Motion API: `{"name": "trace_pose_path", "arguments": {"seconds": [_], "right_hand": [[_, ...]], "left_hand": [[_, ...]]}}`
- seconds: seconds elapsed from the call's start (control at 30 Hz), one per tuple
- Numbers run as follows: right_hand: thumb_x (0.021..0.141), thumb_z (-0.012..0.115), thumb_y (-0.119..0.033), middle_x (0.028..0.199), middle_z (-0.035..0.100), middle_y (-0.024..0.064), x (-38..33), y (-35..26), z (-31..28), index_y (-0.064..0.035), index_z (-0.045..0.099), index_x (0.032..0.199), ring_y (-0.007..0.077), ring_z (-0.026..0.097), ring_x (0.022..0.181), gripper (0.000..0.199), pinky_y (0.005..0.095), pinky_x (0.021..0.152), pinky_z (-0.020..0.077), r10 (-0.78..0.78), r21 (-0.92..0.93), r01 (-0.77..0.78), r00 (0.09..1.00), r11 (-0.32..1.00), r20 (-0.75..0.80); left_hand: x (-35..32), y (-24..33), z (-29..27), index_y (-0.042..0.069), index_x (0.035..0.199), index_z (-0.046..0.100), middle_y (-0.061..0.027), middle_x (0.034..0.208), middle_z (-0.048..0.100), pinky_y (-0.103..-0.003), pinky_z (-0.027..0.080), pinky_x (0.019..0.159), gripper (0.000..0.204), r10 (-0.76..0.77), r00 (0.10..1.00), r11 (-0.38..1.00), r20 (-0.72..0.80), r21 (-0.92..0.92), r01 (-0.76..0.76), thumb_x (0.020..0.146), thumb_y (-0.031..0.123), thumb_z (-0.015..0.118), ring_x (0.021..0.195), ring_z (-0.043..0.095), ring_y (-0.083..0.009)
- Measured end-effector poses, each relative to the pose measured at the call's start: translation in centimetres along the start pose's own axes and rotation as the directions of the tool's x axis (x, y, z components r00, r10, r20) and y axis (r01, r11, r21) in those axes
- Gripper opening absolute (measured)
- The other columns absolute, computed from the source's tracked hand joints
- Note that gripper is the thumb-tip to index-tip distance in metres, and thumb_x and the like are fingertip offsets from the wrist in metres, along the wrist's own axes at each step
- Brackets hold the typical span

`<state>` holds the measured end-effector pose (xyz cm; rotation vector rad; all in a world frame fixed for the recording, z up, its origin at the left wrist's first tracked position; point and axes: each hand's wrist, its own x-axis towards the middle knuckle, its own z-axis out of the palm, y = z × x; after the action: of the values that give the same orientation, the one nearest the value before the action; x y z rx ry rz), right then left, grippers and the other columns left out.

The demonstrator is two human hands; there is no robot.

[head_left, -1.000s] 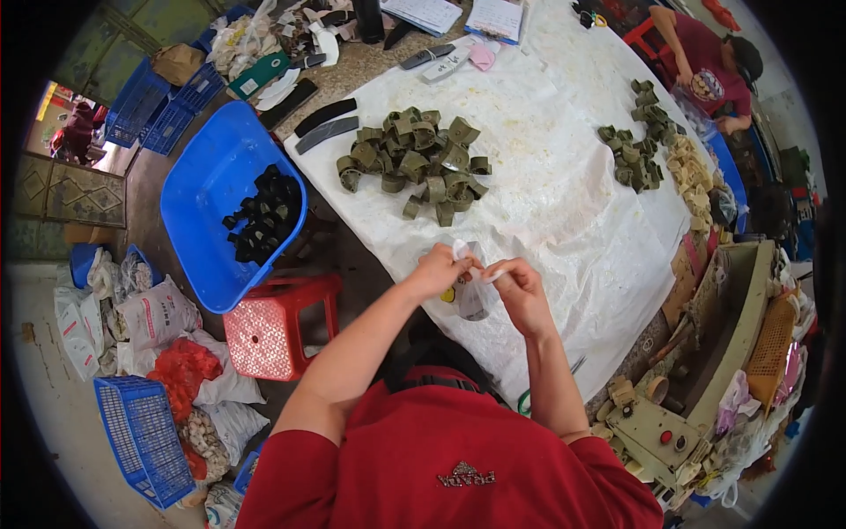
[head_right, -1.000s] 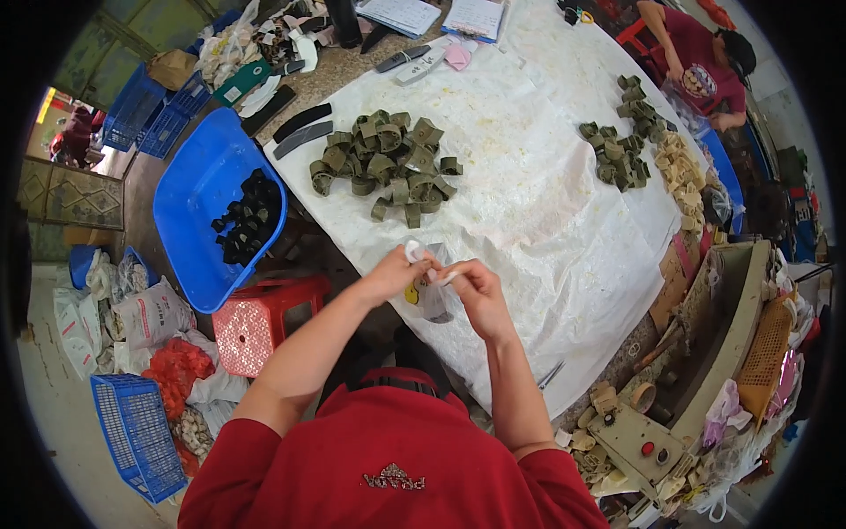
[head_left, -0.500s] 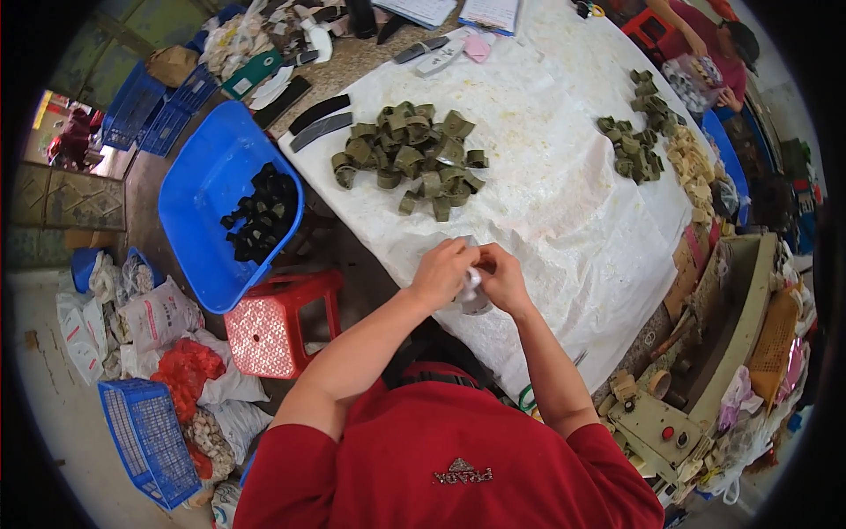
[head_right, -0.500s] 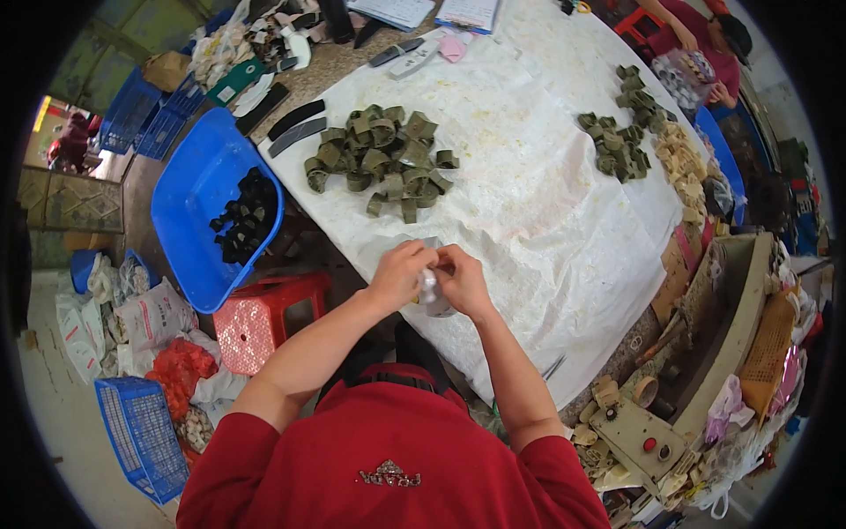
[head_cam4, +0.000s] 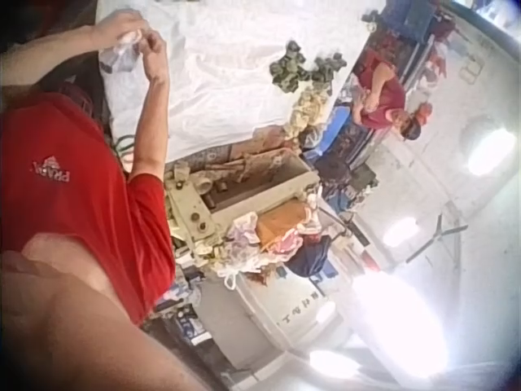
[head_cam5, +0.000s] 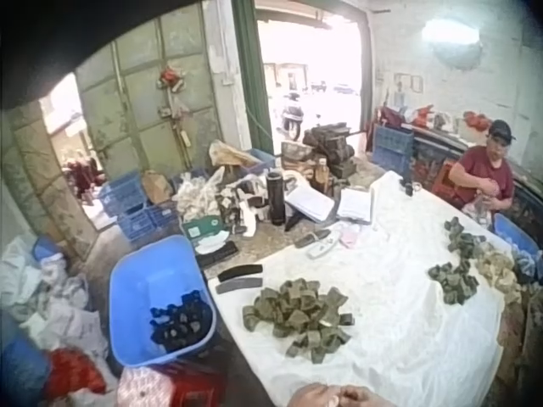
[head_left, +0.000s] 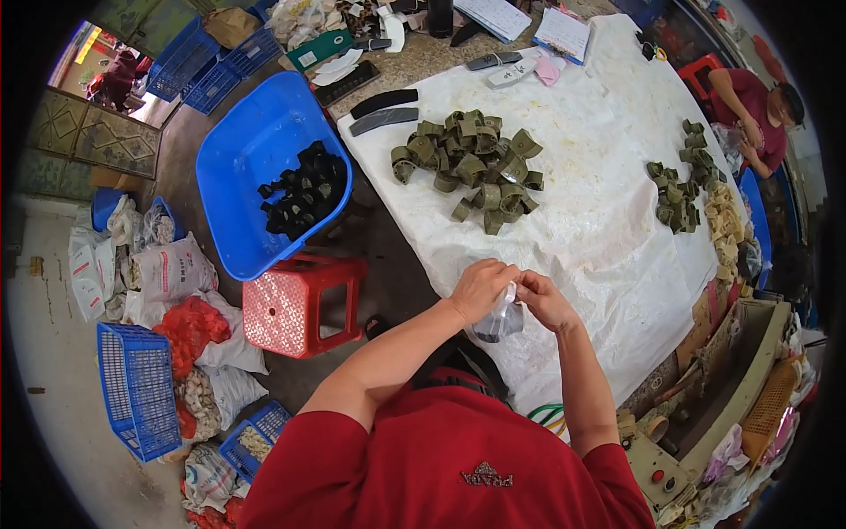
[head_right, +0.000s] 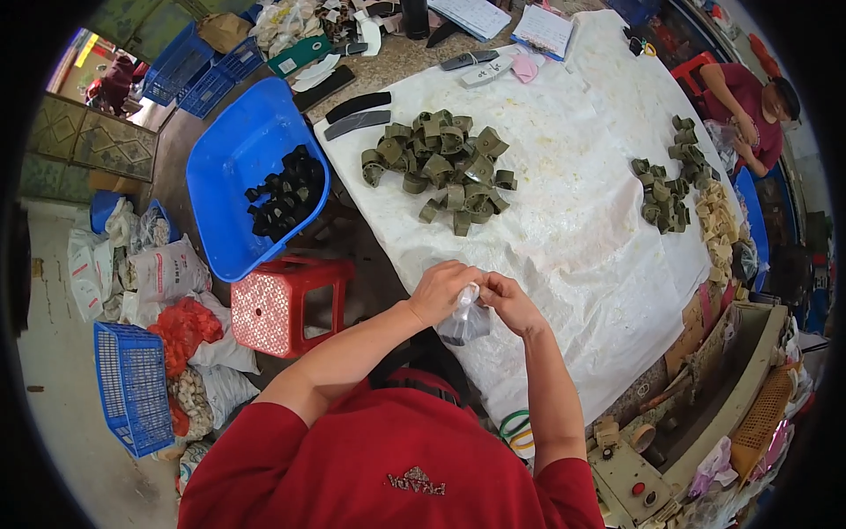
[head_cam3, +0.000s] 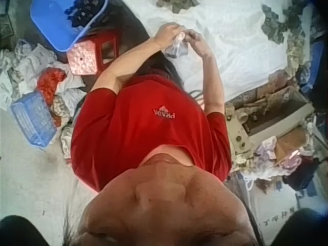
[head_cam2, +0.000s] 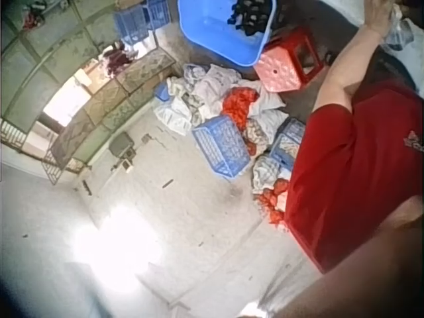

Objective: Sorting and packing small shoe components into plastic bags.

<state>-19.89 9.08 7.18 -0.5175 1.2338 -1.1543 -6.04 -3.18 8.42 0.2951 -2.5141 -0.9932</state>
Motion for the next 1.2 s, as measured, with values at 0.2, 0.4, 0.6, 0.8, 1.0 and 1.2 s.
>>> {"name": "trace_pose_path", "arguments": {"seconds": [0.2, 0.4, 0.6, 0.8, 1.0, 1.2], "right_hand": [[0.087, 0.053, -0.003, 0.085, 0.053, -0.0023, -0.3, 0.3, -0.1, -0.002, 0.056, 0.097, 0.0076, 0.047, 0.077, 0.011, 0.0227, 0.072, 0.0397, 0.003, -0.121, -0.003, 1.0, 0.993, 0.001], [0.086, 0.052, 0.0, 0.083, 0.052, -0.0026, 0.1, -0.2, 1.0, -0.0005, 0.056, 0.097, 0.0077, 0.047, 0.076, 0.012, 0.0231, 0.071, 0.0407, -0.014, -0.128, 0.0, 0.995, 0.992, -0.103], [0.085, 0.049, -0.001, 0.081, 0.056, 0.0075, -0.1, -0.6, 0.9, 0.0022, 0.055, 0.096, 0.0167, 0.053, 0.075, 0.013, 0.0285, 0.069, 0.0436, -0.097, -0.446, 0.043, 0.991, 0.894, -0.097], [0.08, 0.048, -0.002, 0.088, 0.057, 0.0205, -0.5, -2.1, 2.0, 0.0014, 0.055, 0.089, 0.0386, 0.055, 0.084, 0.012, 0.0408, 0.074, 0.0448, -0.321, -0.801, 0.19, 0.947, 0.567, -0.002], [0.08, 0.05, -0.002, 0.087, 0.057, 0.0164, -0.4, -2.2, 2.0, 0.0002, 0.057, 0.09, 0.0356, 0.055, 0.086, 0.013, 0.04, 0.076, 0.0449, -0.358, -0.783, 0.307, 0.927, 0.541, 0.116], [0.081, 0.05, -0.008, 0.089, 0.059, 0.0119, -1.0, -1.4, 1.8, -0.0039, 0.059, 0.089, 0.0291, 0.051, 0.092, 0.012, 0.0401, 0.081, 0.0383, -0.336, -0.864, 0.184, 0.942, 0.47, 0.017]], "left_hand": [[0.3, 0.5, -1.7, 0.005, 0.086, 0.053, -0.0106, 0.076, 0.055, -0.039, 0.046, 0.068, 0.023, 0.022, 0.995, 0.982, 0.099, -0.189, -0.003, 0.065, -0.002, 0.06, 0.08, 0.055, -0.0307], [0.4, -0.1, -1.1, 0.003, 0.084, 0.051, -0.0111, 0.079, 0.054, -0.038, 0.047, 0.068, 0.02, 0.091, 0.994, 0.996, 0.066, -0.029, -0.089, 0.066, 0.0, 0.06, 0.079, 0.055, -0.0302], [-0.1, 0.4, -0.4, 0.004, 0.083, 0.049, -0.0114, 0.078, 0.053, -0.038, 0.046, 0.068, 0.017, 0.028, 0.999, 0.999, -0.015, -0.017, -0.029, 0.07, 0.003, 0.059, 0.078, 0.054, -0.0303], [-0.4, 0.0, -0.6, 0.003, 0.082, 0.048, -0.0126, 0.078, 0.051, -0.039, 0.044, 0.069, 0.016, 0.032, 0.999, 0.99, -0.039, -0.133, -0.037, 0.071, 0.003, 0.06, 0.08, 0.052, -0.0322], [-1.0, 0.1, -0.9, 0.003, 0.079, 0.048, -0.0125, 0.078, 0.051, -0.038, 0.044, 0.068, 0.016, 0.047, 0.999, 0.993, -0.012, -0.108, -0.048, 0.069, 0.001, 0.061, 0.078, 0.052, -0.0321], [-0.8, 0.5, -0.6, 0.003, 0.078, 0.05, -0.0114, 0.075, 0.051, -0.038, 0.044, 0.068, 0.016, 0.031, 0.998, 0.995, -0.058, -0.097, -0.036, 0.068, -0.001, 0.062, 0.075, 0.052, -0.0305]]}}
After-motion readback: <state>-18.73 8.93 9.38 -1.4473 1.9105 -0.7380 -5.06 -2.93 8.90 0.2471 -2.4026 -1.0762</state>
